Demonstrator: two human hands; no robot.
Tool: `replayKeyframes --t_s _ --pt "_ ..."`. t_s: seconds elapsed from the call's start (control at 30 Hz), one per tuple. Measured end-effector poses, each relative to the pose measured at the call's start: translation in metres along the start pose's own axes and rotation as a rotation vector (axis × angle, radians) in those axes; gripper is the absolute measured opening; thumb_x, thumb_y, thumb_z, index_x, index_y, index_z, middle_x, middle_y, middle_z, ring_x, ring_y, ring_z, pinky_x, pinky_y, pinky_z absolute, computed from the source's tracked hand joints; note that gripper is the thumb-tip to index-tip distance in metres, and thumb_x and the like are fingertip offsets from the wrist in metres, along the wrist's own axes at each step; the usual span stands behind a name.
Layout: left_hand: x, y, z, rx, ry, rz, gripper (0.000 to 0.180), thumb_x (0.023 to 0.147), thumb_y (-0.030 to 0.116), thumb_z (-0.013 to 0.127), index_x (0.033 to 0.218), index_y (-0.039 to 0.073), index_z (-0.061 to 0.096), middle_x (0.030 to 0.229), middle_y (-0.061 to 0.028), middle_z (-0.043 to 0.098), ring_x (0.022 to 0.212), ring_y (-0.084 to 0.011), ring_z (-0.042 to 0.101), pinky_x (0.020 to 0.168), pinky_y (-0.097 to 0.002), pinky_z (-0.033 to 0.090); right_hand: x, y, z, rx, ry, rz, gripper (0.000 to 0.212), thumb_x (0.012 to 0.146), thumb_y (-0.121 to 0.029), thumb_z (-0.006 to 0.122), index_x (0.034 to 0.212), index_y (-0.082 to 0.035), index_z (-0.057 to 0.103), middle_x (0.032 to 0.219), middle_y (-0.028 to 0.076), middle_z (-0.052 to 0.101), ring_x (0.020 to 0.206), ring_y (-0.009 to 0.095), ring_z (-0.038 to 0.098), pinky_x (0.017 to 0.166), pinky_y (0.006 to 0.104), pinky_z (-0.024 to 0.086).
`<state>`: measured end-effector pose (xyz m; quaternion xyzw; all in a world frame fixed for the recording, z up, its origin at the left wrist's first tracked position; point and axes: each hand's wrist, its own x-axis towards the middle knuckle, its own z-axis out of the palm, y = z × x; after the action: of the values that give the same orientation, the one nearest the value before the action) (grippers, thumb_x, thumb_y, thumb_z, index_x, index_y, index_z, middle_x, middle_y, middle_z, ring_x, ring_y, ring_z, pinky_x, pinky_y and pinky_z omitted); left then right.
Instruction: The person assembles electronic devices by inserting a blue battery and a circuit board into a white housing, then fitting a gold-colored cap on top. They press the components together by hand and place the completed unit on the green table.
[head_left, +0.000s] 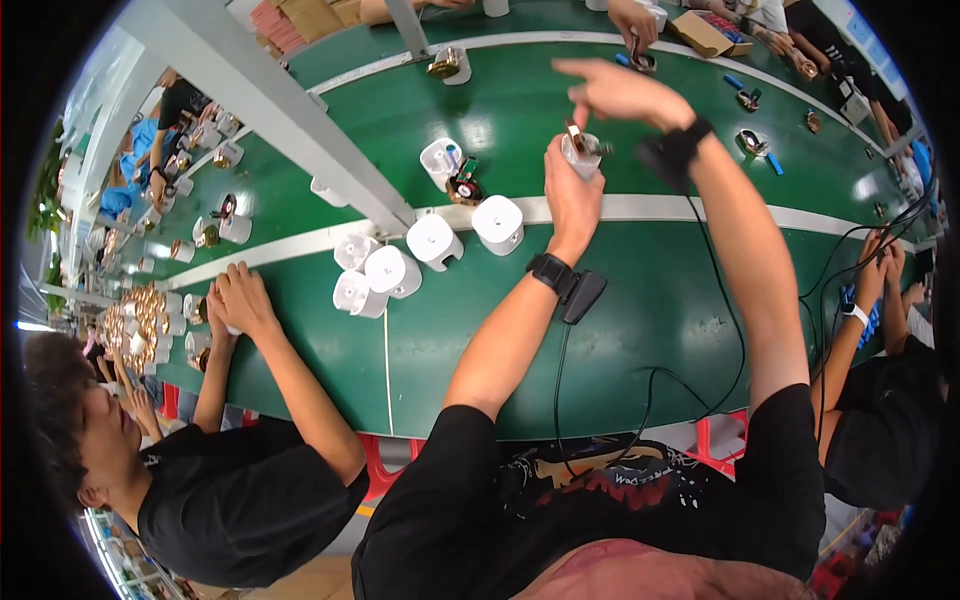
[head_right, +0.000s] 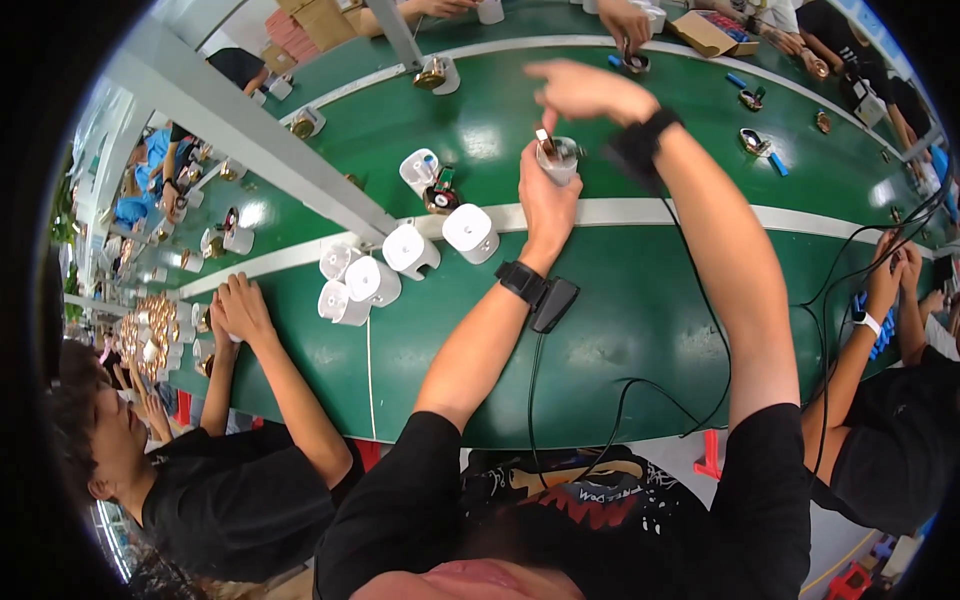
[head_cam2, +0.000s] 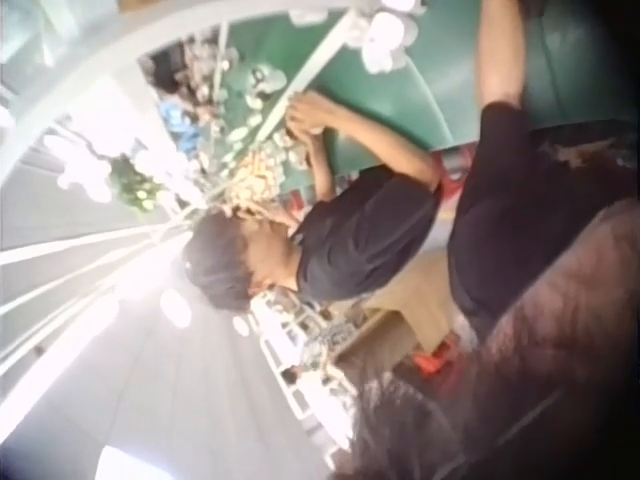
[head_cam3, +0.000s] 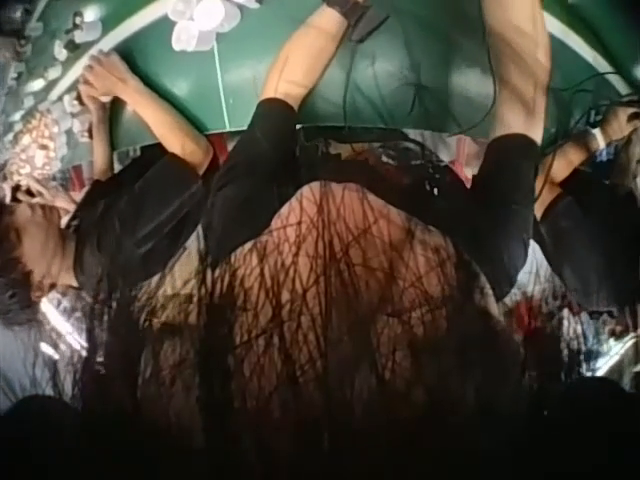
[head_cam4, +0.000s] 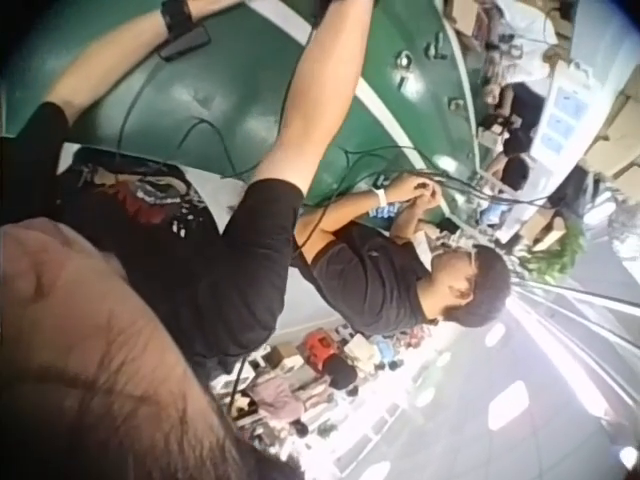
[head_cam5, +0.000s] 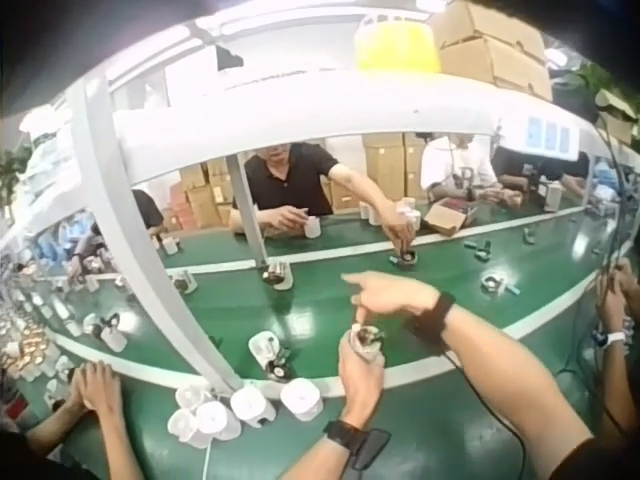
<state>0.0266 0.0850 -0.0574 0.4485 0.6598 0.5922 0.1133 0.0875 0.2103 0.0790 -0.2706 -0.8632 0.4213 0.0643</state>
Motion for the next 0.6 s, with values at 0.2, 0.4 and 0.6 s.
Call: replayKeyframes --t_s 0.2,0.4,0.6 --pt "-0.001 -0.004 0.000 -0.037 0.022 0.023 0.066 0.073 -0.007 0.068 0.132 -0.004 0.037 0.117 -0.0244 0.053 0.110 -0.0457 0.054 0.094 -0.0482 0.044 0.009 -0.002 -0.009 -0.272 0.252 -0.028 0.058 0.096 -0.026 0.055 0.148 -0.005 0.041 0.072 0.005 0.068 0.067 0.013 0.059 0.065 0.0291 0.050" --pt "-0.003 -0.020 0.004 0.013 0.083 0.034 0.058 0.075 -0.006 0.070 0.124 -0.005 0.037 0.114 -0.0251 0.052 0.106 -0.0462 0.054 0.093 -0.0490 0.044 -0.112 0.141 0.032 -0.105 0.272 0.186 0.057 0.093 -0.032 0.064 0.141 -0.004 0.051 0.108 0.018 0.066 0.096 0.022 0.062 0.085 0.0339 0.050" --pt "0.000 -0.027 0.011 0.018 -0.021 0.002 0.059 0.076 -0.006 0.071 0.124 -0.006 0.037 0.116 -0.0258 0.051 0.107 -0.0451 0.054 0.093 -0.0486 0.043 -0.161 0.188 0.073 -0.491 0.317 0.327 0.066 0.092 -0.037 0.065 0.151 -0.019 0.040 0.158 0.026 0.024 0.147 0.035 0.024 0.116 0.0465 0.025"
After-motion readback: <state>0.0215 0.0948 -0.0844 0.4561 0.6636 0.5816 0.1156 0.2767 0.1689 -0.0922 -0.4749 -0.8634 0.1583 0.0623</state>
